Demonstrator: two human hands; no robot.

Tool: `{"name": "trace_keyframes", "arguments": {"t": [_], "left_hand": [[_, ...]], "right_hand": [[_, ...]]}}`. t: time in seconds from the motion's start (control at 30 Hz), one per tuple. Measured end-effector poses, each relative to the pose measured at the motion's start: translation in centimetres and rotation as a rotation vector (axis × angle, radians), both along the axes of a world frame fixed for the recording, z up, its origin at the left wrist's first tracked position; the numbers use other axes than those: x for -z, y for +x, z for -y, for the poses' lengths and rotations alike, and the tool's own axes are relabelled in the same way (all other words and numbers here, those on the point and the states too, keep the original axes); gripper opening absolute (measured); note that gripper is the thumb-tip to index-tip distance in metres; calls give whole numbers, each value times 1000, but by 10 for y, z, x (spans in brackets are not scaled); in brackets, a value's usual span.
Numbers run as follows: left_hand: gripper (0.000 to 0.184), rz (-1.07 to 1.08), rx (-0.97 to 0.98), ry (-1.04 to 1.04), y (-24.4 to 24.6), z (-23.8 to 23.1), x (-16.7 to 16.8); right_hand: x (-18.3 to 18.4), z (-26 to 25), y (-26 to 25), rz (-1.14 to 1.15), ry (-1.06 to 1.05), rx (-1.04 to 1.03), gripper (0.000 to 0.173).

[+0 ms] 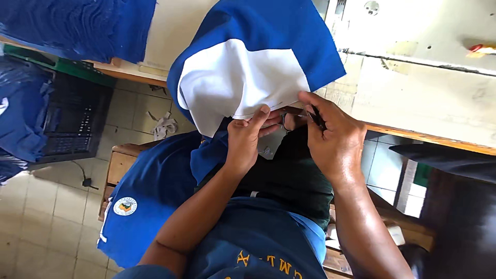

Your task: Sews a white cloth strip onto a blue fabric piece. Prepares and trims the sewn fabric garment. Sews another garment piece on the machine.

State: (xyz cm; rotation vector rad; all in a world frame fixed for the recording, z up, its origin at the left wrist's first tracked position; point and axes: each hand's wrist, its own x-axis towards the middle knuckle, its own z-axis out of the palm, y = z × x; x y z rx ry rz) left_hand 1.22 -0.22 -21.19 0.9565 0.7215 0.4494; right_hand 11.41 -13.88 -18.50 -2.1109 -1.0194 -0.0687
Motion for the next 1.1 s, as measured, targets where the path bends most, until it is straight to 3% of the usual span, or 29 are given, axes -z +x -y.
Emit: {"name": "trace_keyframes", "arguments": {"t": [0.17, 0.37, 0.53, 1.1], "left_hand": [[18, 39, -2, 4, -4, -3, 1], [18, 69, -2, 16, 0, -1, 2], [18, 24, -28, 65, 3, 0, 2], [15, 41, -28, 142, 2, -1, 3]], "right_hand": [[-3, 1, -23, -152, 178, 81, 25], [29, -10, -42, -700, 123, -65, 39], [35, -22, -35, -1110, 332, -73, 40], [34, -36, -32, -1129, 420, -84, 38]]}}
